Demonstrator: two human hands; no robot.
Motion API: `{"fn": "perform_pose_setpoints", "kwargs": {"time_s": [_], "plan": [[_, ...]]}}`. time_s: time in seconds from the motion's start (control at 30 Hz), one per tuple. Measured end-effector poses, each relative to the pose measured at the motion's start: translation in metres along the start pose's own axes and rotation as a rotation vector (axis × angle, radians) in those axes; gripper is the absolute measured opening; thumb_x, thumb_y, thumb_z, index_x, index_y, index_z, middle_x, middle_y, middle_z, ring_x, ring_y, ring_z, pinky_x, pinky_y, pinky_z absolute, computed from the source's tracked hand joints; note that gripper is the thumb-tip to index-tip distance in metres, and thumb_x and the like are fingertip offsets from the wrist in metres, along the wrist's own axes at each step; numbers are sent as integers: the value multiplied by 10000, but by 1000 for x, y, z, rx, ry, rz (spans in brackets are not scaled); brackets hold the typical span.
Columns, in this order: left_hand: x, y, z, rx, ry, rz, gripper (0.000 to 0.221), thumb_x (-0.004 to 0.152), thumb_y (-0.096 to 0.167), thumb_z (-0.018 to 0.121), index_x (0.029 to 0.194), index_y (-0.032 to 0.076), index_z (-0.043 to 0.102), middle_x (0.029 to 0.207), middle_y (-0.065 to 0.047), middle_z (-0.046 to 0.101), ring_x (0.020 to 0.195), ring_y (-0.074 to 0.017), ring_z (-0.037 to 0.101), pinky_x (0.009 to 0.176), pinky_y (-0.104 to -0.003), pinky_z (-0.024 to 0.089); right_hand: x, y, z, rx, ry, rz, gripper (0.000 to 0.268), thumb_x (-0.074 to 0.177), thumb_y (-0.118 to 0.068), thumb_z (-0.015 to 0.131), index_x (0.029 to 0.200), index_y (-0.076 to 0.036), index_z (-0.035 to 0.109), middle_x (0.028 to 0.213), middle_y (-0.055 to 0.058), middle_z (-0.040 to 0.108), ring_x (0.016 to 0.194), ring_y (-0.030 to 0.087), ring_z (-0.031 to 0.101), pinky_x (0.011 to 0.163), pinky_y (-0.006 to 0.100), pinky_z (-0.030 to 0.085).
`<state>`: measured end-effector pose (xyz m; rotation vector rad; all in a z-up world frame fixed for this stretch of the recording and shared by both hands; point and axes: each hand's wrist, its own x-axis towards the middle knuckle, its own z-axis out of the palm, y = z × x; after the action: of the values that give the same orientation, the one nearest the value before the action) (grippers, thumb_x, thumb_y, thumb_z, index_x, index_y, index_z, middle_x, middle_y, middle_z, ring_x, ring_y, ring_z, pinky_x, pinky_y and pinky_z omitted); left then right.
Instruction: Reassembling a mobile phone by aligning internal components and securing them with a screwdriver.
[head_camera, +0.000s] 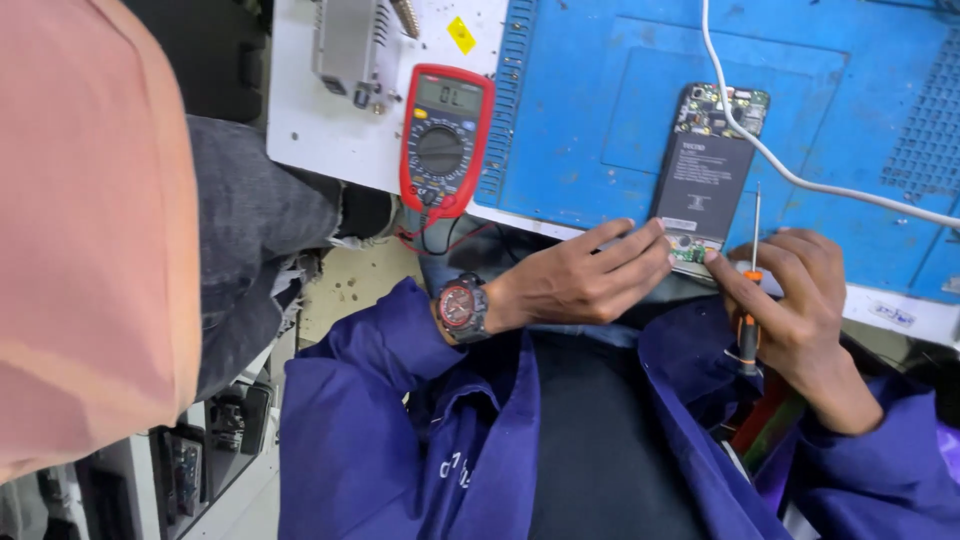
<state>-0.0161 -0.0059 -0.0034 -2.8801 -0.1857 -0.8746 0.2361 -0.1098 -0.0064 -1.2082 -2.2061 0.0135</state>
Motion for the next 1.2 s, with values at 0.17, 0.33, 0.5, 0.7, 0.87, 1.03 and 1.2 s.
{"fn": "perform_pose_setpoints", "kwargs": {"time_s": [0.17, 0.33, 0.5, 0.7, 0.87, 1.03, 1.2], "plan": [[-3, 3, 5, -19, 18, -24, 218, 1071, 72, 517, 1143, 36, 719, 1169, -112, 693, 1178, -281, 647, 948, -376, 550, -9, 5, 1, 5, -42, 43, 159, 1051, -13, 729, 1209, -2, 748, 1032, 228, 682, 931, 420, 629, 878, 557, 520], [-3, 4, 8, -32, 40, -37, 217, 1071, 75, 517, 1121, 27, 723, 1157, -127, 692, 1158, -296, 658, 945, -376, 555, -15, 9, 3, 32, -51, 77, 155, 1046, 14, 759, 1197, -24, 751, 1023, 220, 678, 940, 418, 632, 885, 562, 510], [-4, 6, 9, -42, 36, -37, 220, 1071, 78, 517, 1131, 28, 723, 1172, -131, 693, 1159, -299, 658, 948, -382, 559, -13, 10, 3, 44, -35, 49, 142, 1031, 43, 783, 1164, 1, 759, 981, 236, 675, 885, 410, 624, 825, 548, 512], [-3, 6, 9, -29, 43, -41, 210, 1067, 75, 532, 1131, 39, 729, 1162, -118, 695, 1166, -290, 658, 937, -373, 559, -10, 7, -2, 65, -17, 97, 59, 996, -3, 806, 967, -5, 755, 985, 244, 713, 904, 416, 649, 847, 541, 510], [-3, 6, 7, -14, 39, -39, 201, 1067, 76, 543, 1130, 47, 732, 1158, -107, 693, 1166, -283, 655, 949, -369, 557, -17, 12, -5, 58, 0, 115, 91, 991, -32, 825, 953, 18, 759, 1013, 274, 709, 927, 431, 664, 896, 551, 520], [-2, 5, 3, -25, 49, -33, 220, 1063, 59, 523, 1113, 19, 734, 1166, -124, 692, 1165, -293, 654, 954, -372, 562, -31, 18, -9, 42, -18, 148, 101, 1021, -31, 829, 1058, 17, 748, 1093, 291, 697, 1005, 454, 651, 959, 604, 530], [6, -12, -32, -6, 134, -57, 201, 1050, 45, 566, 1051, 18, 765, 1163, -126, 707, 1129, -290, 691, 949, -363, 596, -29, 18, -10, 34, 32, 158, 110, 1017, -25, 839, 1036, 41, 753, 1071, 322, 696, 980, 473, 643, 918, 610, 513]]}}
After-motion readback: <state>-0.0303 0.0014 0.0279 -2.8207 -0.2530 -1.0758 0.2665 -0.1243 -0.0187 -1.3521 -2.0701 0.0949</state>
